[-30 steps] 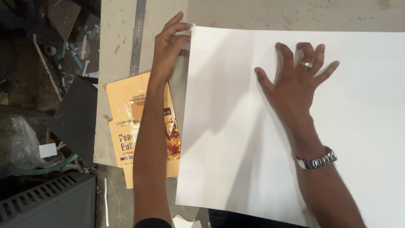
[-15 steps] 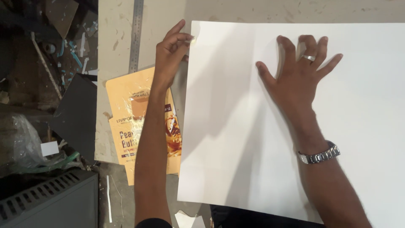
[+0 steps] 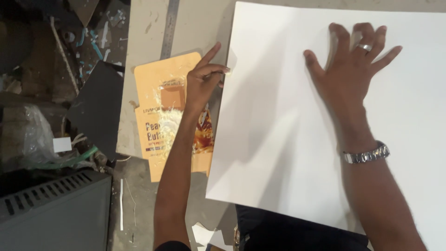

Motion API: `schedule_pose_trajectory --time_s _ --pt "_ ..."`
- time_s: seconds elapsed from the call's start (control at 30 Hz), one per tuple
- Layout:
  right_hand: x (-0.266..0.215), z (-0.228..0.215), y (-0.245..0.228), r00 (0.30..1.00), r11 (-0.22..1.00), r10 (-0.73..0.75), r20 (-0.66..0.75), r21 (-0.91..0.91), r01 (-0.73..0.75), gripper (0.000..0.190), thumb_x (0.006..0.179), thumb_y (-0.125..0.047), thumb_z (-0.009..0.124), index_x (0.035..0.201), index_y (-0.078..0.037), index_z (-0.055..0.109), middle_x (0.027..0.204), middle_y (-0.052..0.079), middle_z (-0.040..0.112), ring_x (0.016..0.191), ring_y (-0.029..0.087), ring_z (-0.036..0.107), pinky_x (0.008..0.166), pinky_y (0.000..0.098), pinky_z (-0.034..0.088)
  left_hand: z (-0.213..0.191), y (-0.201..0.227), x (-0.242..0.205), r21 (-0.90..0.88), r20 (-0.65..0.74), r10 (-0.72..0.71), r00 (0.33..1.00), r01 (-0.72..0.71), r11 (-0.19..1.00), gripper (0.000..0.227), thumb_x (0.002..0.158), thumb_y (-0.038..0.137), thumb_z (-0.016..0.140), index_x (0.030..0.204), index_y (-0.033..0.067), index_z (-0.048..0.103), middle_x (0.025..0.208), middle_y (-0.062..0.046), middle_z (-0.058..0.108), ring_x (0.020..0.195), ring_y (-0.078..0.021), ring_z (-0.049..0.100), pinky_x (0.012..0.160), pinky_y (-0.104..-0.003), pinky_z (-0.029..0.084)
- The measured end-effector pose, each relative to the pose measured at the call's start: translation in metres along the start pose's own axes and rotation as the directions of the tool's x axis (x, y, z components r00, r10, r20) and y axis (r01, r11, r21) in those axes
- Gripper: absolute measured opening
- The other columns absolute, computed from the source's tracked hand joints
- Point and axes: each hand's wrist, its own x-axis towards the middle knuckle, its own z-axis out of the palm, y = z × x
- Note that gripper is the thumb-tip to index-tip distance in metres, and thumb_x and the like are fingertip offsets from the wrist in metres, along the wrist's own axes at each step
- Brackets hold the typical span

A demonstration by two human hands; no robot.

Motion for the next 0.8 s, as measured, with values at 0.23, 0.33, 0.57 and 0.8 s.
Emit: schedule_pose_trajectory --time_s 0.23,0.33,0.57,0.8 --pt "0.001 -0.004 -0.002 1.000 0.999 0.016 0.013 0.044 -0.017 0.062 0.104 -0.047 0.074 0.148 -0.012 0.051 0.153 0.022 0.036 0.153 0.048 0.011 0.115 0.0814 -0.003 -0.007 0.011 -0.060 0.014 0.029 -0.019 0.999 0.019 1.000 0.024 0.090 -0.013 0.058 0.098 -0.0016 0.077 0.154 -0.019 0.054 0.074 -0.0046 0.065 0.060 -0.021 0.058" --pt "0.001 -0.001 -0.001 1.000 0.999 0.013 0.001 0.046 -0.013 0.061 0.103 -0.046 0.073 0.148 -0.011 0.051 0.152 0.022 0.037 0.153 0.048 0.012 0.115 0.0811 -0.003 -0.010 0.023 -0.087 0.035 0.047 -0.035 0.998 0.033 0.999 0.023 0.090 -0.013 0.058 0.096 -0.0014 0.076 0.144 -0.021 0.062 0.095 -0.0044 0.064 0.059 -0.021 0.058" --pt "0.000 -0.009 -0.010 1.000 0.998 -0.024 -0.002 0.052 0.024 0.070 0.105 -0.045 0.070 0.160 -0.010 0.044 0.159 0.028 0.031 0.151 0.050 0.013 0.113 0.0809 -0.004 -0.019 0.015 -0.156 -0.028 0.057 -0.044 0.997 0.046 0.999 0.026 0.089 -0.016 0.060 0.100 0.0000 0.077 0.146 -0.021 0.062 0.095 -0.0137 0.072 0.061 -0.021 0.058" --pt "0.002 0.006 0.012 0.998 0.998 -0.057 -0.012 -0.004 0.057 0.076 0.102 -0.043 0.063 0.163 -0.005 0.039 0.163 0.035 0.029 0.146 0.059 0.013 0.111 0.0813 0.000 -0.023 0.009 -0.217 0.032 0.062 0.093 0.994 -0.095 0.995 0.026 0.086 -0.015 0.068 0.101 0.0036 0.078 0.145 -0.018 0.063 0.111 -0.0194 0.071 0.083 -0.026 0.061"
